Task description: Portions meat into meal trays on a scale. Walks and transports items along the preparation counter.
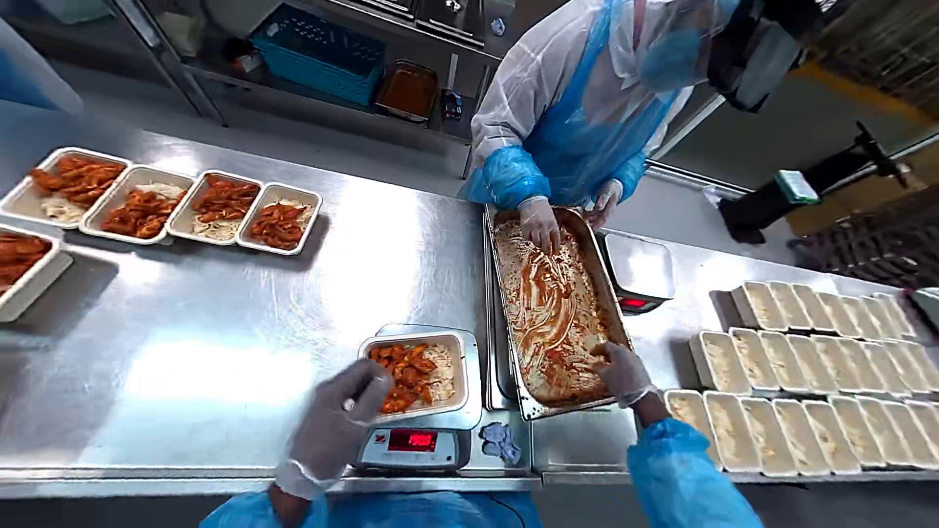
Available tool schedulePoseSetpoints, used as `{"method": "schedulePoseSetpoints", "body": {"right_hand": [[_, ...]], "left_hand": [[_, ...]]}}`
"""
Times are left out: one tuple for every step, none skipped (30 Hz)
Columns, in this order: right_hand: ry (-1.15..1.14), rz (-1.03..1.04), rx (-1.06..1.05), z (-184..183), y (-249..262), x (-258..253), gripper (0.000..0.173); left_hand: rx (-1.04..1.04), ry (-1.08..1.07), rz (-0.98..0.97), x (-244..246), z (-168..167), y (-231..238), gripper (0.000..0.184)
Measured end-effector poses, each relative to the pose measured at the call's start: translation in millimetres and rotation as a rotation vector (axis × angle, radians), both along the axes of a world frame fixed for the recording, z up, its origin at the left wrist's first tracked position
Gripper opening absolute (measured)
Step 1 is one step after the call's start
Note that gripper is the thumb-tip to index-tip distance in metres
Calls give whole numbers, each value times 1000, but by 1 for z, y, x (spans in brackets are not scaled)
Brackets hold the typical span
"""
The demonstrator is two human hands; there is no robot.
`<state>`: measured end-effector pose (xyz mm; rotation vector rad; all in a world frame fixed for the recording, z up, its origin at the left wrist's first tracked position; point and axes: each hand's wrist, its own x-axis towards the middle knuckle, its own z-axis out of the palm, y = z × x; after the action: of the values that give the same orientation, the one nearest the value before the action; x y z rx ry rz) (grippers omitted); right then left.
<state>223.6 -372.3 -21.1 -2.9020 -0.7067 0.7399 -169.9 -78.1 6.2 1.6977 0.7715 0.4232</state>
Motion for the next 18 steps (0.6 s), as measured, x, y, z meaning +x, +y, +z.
{"method": "schedulePoseSetpoints", "body": {"right_hand": [[31, 18, -141, -12, -9, 17, 34], [51, 47, -242, -24, -15, 30, 40], [64, 82, -316, -34, -18, 36, 46], [65, 121, -357, -41, -21, 38, 50], [50, 166, -368, -48, -21, 40, 54], [39, 215, -364, -53, -20, 43, 56], [40, 264, -353, -59, -23, 44, 55], [43, 311, -330, -65, -27, 46, 53], [53, 350, -300, -69, -30, 49, 49], [62, 378, -260, -71, -31, 53, 46], [70, 393, -210, -70, -29, 56, 45], [88, 396, -152, -65, -25, 58, 44], [108, 397, -95, -59, -19, 58, 41], [129, 400, -27, -55, -13, 58, 37], [148, 399, 55, -51, -7, 57, 31], [169, 393, 127, -47, -2, 55, 28], [191, 380, 207, -44, 3, 54, 26], [212, 367, 291, -38, 7, 54, 27]], "left_hand": [[1, 15, -79, 13, 2, -21, 25], [10, 32, -153, 28, 2, -43, 25], [19, 49, -215, 43, -1, -67, 26], [3, 81, -261, 57, -4, -91, 26], [-30, 122, -288, 73, -12, -111, 27], [-78, 155, -287, 87, -24, -130, 27], [-145, 204, -269, 97, -37, -149, 27], [-207, 252, -231, 105, -50, -166, 27], [-260, 294, -186, 111, -63, -182, 28], [-296, 330, -142, 115, -74, -194, 28], [-322, 353, -100, 118, -82, -203, 27], [-344, 375, -64, 121, -87, -209, 28], [-364, 395, -34, 123, -90, -213, 29], [-372, 417, 0, 125, -92, -216, 30], [-374, 433, 32, 125, -94, -218, 31], [-370, 445, 64, 126, -94, -219, 32], [-360, 452, 89, 125, -93, -220, 32], [-347, 463, 100, 124, -92, -221, 32]]}}
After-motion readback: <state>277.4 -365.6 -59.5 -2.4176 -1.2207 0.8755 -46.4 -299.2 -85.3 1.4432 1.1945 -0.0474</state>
